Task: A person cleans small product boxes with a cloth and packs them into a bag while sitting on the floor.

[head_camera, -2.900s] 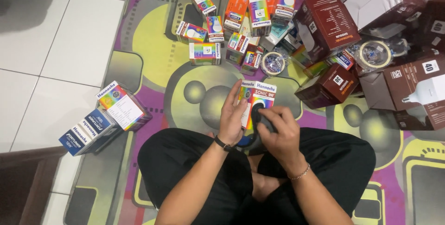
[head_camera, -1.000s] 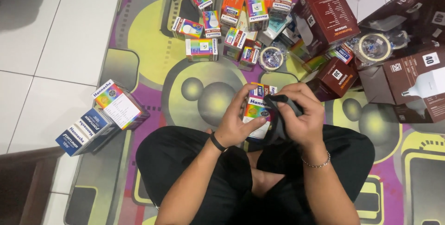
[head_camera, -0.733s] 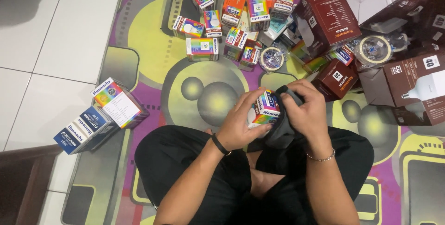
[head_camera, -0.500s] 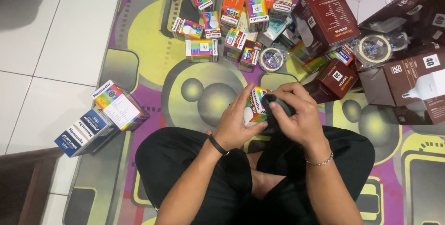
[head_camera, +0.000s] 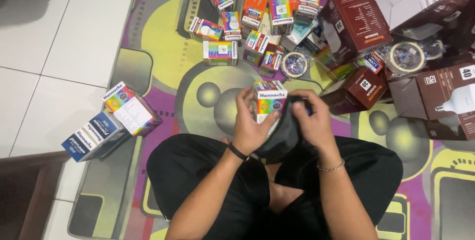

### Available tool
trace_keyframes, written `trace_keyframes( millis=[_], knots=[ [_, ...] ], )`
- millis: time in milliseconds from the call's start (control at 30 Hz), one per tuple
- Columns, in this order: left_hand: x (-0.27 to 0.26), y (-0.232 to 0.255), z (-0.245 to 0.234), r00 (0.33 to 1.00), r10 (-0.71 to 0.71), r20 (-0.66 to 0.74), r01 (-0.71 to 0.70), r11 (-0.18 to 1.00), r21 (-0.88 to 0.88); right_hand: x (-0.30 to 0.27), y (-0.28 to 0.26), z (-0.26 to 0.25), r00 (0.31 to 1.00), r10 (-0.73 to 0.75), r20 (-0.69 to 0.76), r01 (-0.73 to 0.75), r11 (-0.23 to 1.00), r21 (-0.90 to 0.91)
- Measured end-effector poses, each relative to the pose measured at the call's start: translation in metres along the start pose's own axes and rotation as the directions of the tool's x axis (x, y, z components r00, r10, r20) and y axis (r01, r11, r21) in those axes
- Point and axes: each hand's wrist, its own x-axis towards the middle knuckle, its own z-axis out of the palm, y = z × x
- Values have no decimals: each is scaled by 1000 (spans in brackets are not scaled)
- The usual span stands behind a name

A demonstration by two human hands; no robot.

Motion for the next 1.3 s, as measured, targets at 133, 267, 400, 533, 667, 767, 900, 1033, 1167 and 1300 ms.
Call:
trace_keyframes(
  millis=[133, 267, 400, 533, 667, 767, 900, 1033, 1167, 1300],
  knots=[
    [20, -24, -20, 993, -73, -96, 64, 994, -85, 0, -14, 40, 985, 10, 172, -10, 1000, -4],
    [30, 30, -57, 993, -101, 64, 98, 994, 56, 31, 4, 73, 996, 31, 86, -34, 999, 31],
    [40, 47, -106, 970, -242, 0, 214, 856, 471, 67, -16, 119, 986, -2, 164, -13, 996, 94],
    [58, 10, -165, 961, -256, -106, 274, 811, 517, 94, -1, 185, 960, -43, 276, 11, 993, 116],
    [58, -26, -215, 921, -263, -288, 370, 823, 431, 107, 19, 257, 933, 39, 358, -90, 988, 125],
    [47, -33, -240, 886, -222, -406, 399, 813, 425, 108, 37, 306, 906, 84, 416, -150, 980, 129],
    [22, -32, -265, 868, -35, -495, 318, 805, 500, 103, 24, 343, 860, 152, 487, -248, 959, 139],
    [-9, -50, -284, 779, 132, -612, 235, 844, 481, 90, -6, 368, 808, 113, 578, -218, 969, 115],
    [-25, -66, -296, 632, 222, -743, 182, 888, 421, 79, -14, 397, 756, 70, 651, -216, 965, 148],
    [-36, -75, -297, 458, 210, -864, 215, 917, 337, 60, -11, 415, 727, 78, 683, -256, 953, 164]
  ],
)
